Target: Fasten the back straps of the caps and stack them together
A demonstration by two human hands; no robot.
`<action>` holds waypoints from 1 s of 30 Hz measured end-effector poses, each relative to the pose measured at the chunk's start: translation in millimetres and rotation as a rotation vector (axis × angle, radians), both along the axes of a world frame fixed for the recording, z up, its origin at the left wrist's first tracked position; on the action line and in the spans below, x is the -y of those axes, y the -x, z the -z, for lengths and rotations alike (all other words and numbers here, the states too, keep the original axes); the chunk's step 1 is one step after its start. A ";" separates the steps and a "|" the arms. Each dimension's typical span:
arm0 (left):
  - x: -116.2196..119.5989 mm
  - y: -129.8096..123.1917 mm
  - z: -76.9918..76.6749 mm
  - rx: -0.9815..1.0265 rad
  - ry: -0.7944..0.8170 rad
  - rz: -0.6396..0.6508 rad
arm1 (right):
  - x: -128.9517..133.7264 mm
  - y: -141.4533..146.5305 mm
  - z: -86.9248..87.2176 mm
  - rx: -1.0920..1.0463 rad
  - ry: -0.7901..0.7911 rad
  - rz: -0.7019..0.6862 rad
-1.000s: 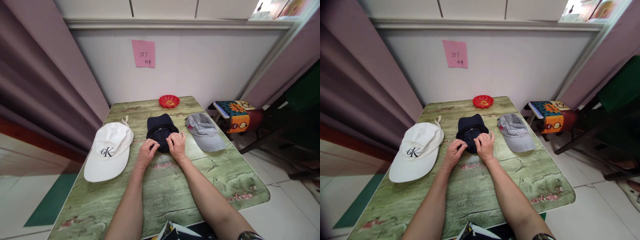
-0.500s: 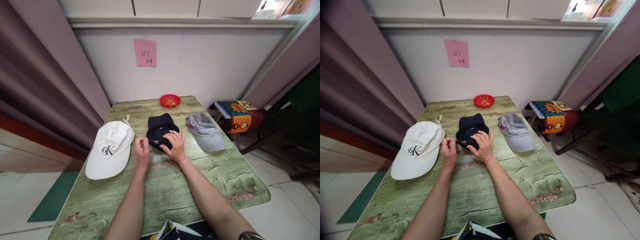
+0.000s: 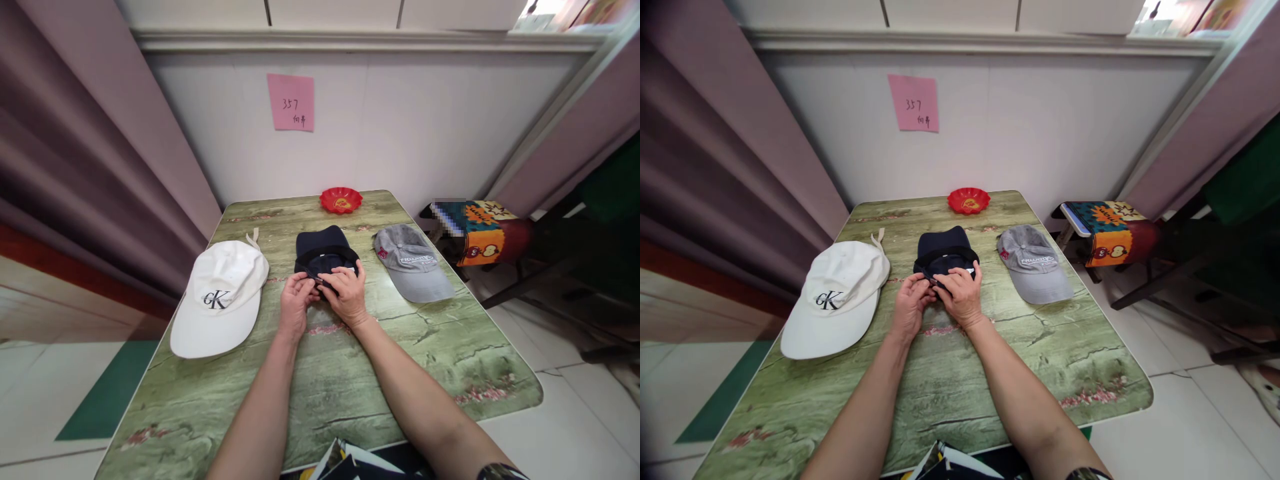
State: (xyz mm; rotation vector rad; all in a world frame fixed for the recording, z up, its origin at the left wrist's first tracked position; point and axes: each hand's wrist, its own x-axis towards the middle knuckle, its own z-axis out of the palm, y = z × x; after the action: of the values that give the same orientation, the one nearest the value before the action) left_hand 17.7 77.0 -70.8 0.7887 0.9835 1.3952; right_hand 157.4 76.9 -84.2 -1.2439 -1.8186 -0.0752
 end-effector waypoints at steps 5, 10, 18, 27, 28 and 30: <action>-1.5 3.2 -3.4 0.141 0.060 0.069 | -1.7 0.0 2.2 -0.059 -0.005 0.001; -2.6 1.8 -1.3 0.119 0.017 0.086 | -0.2 1.3 -1.9 -0.069 0.012 0.001; -2.3 -3.4 7.3 -0.065 -0.094 0.011 | -0.2 1.9 0.0 -0.010 -0.052 -0.021; -2.6 -1.8 7.3 -0.082 -0.111 0.032 | -1.2 2.9 -0.9 -0.024 -0.032 -0.027; -2.6 -1.7 7.7 -0.082 -0.112 0.037 | -1.1 3.0 -0.9 -0.031 -0.035 -0.030; -2.8 -1.8 8.7 -0.080 -0.117 0.042 | -1.3 3.4 -0.4 -0.040 -0.040 -0.037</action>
State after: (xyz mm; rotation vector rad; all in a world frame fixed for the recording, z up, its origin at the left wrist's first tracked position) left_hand 19.5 79.9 -79.5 0.9536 0.9478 1.4038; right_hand 154.0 78.2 -83.8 -1.1757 -1.7970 -0.0655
